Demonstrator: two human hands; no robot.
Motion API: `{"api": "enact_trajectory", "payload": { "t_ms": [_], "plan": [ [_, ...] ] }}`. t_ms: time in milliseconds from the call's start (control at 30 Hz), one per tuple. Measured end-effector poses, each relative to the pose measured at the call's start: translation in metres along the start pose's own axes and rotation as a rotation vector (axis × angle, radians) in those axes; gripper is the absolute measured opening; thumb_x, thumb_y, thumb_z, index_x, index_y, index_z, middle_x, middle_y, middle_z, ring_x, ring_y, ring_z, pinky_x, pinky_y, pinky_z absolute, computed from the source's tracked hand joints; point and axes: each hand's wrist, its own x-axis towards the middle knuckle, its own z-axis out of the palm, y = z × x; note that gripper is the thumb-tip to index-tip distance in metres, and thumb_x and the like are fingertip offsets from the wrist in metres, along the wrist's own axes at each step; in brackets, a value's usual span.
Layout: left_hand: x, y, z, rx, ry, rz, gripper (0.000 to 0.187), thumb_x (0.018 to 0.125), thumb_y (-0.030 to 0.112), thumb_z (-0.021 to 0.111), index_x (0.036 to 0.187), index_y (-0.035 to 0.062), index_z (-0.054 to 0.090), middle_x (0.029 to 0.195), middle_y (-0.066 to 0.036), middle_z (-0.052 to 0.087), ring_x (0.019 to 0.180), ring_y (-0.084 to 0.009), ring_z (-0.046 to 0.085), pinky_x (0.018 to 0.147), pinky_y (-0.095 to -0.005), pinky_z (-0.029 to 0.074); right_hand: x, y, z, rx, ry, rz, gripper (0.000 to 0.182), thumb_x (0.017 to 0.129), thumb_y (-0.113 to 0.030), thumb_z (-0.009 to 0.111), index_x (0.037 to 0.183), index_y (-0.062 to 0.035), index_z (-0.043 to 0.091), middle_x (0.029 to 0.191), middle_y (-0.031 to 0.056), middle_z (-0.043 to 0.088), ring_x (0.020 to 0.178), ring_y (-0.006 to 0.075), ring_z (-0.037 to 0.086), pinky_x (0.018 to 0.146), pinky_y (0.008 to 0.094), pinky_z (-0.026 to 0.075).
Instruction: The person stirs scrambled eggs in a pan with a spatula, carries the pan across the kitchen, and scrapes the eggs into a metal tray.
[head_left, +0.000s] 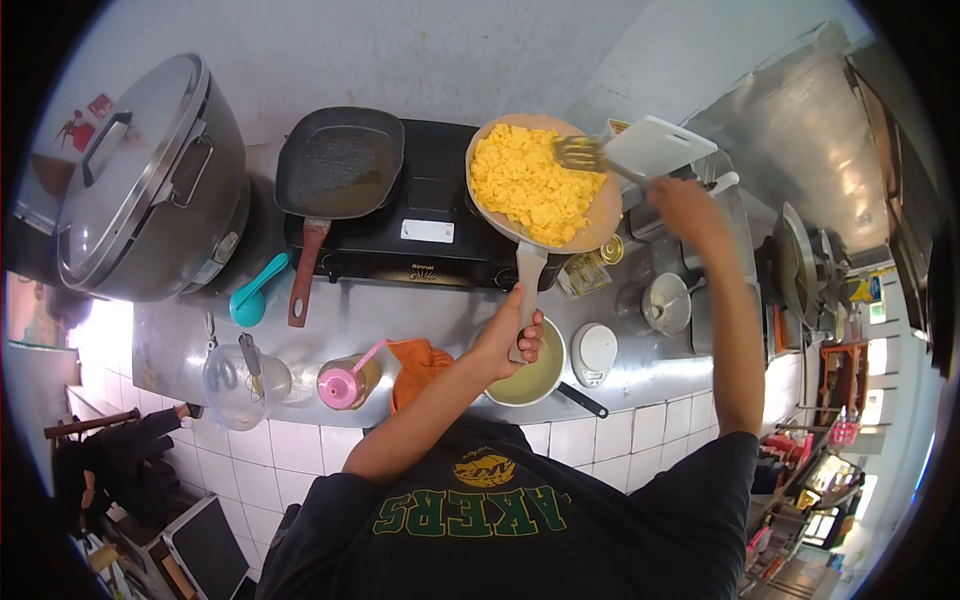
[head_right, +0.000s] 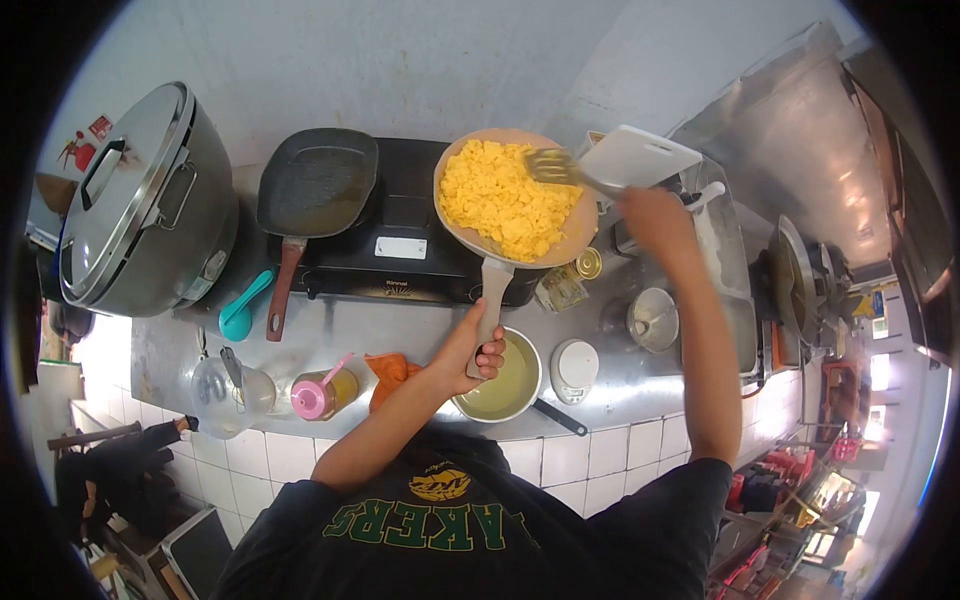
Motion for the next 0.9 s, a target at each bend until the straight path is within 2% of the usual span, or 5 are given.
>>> {"api": "enact_trajectory", "payload": {
  "t_ms": [167,433,667,733,900],
  "plan": [
    [0.002,0.002,0.002,0.011,-0.004,0.014,0.053,0.091,0.063,0.035,0.075,0.013,0.042,0.055,0.005,0.031,0.042,-0.0061,0.027,0.037,-0.0205,0.022,-0.045,-0.109,0.034,-0.142,-0.122,0.049,0.029,0.088,-0.014,0.05,0.116,-0.0079,0.051,0.067,0.0104,0.063,0.071,0.0326,0.065,0.062,0.046,0.052],
    [0.001,0.002,0.0,-0.028,-0.001,-0.038,0.053,0.09,0.064,0.039,0.075,0.0132,0.043,0.055,0.006,0.031,0.041,-0.0062,0.027,0.036,-0.0207,0.022,-0.06,-0.083,-0.091,-0.085,-0.122,-0.001,0.014,0.085,-0.016,0.052,0.095,-0.0122,0.061,0.069,0.012,0.063,0.064,0.0331,0.064,0.054,0.0427,0.049],
    [-0.001,0.001,0.0,0.013,0.047,-0.01,0.05,0.09,0.061,0.041,0.075,0.0129,0.045,0.054,0.005,0.032,0.042,-0.0064,0.029,0.038,-0.0215,0.023,0.01,-0.075,0.02,0.095,-0.278,0.16,0.025,0.086,-0.028,0.053,0.098,-0.0095,0.066,0.086,0.0149,0.067,0.084,0.0337,0.066,0.071,0.0444,0.052],
    [-0.003,0.002,-0.003,-0.026,-0.008,0.003,0.049,0.09,0.059,0.042,0.077,0.0126,0.046,0.054,0.006,0.033,0.042,-0.0058,0.031,0.038,-0.0209,0.024,0.036,-0.045,-0.01,0.124,-0.479,0.181,0.026,0.091,-0.033,0.05,0.099,-0.0148,0.067,0.098,0.0133,0.066,0.098,0.0313,0.061,0.082,0.0443,0.049],
    [-0.005,0.001,-0.007,-0.111,-0.168,-0.044,0.049,0.09,0.059,0.043,0.077,0.0115,0.048,0.054,0.005,0.033,0.042,-0.0055,0.033,0.037,-0.0196,0.027,0.046,-0.04,-0.056,0.002,-0.228,0.129,0.025,0.088,-0.028,0.052,0.098,-0.0093,0.065,0.09,0.011,0.066,0.089,0.0275,0.064,0.074,0.0425,0.051]
  ]
}}
